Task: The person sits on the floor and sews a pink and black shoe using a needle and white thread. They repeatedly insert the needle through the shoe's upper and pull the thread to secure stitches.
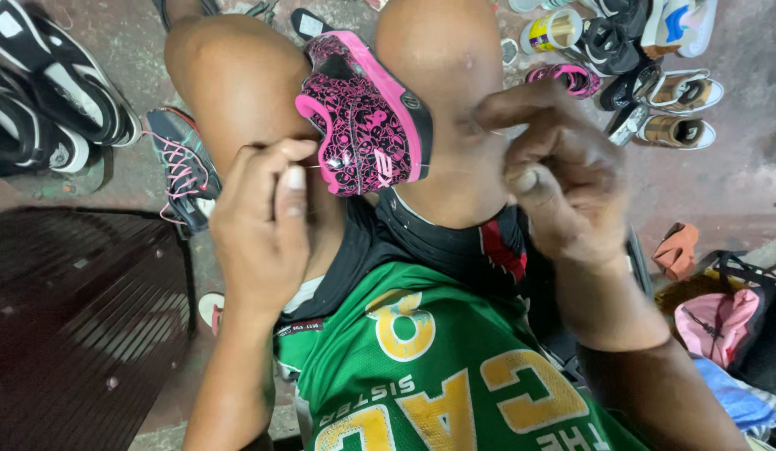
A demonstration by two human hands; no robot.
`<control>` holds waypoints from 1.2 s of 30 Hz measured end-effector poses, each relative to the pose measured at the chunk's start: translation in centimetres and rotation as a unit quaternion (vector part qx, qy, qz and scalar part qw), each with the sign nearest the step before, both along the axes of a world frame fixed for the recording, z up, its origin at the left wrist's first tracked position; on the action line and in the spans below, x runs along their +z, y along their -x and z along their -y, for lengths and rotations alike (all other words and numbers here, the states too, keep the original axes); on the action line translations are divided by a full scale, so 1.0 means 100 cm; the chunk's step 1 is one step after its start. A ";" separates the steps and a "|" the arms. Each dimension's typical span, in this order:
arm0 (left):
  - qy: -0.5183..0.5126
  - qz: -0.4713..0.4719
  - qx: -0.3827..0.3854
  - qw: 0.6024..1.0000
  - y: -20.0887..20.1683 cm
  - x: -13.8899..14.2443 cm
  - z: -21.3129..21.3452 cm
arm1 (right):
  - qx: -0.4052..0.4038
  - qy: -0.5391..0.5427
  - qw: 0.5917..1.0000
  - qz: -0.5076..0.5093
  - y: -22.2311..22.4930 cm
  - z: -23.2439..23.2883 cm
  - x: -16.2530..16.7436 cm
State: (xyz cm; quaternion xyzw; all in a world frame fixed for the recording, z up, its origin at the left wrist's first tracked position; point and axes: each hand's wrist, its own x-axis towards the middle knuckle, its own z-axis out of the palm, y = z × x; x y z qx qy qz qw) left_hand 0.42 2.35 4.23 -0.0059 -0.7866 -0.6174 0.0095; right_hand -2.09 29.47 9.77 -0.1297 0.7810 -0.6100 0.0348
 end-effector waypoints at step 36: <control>0.058 0.093 -0.056 0.992 0.028 0.020 -0.044 | 0.035 -0.205 0.978 0.007 -0.011 -0.022 -0.019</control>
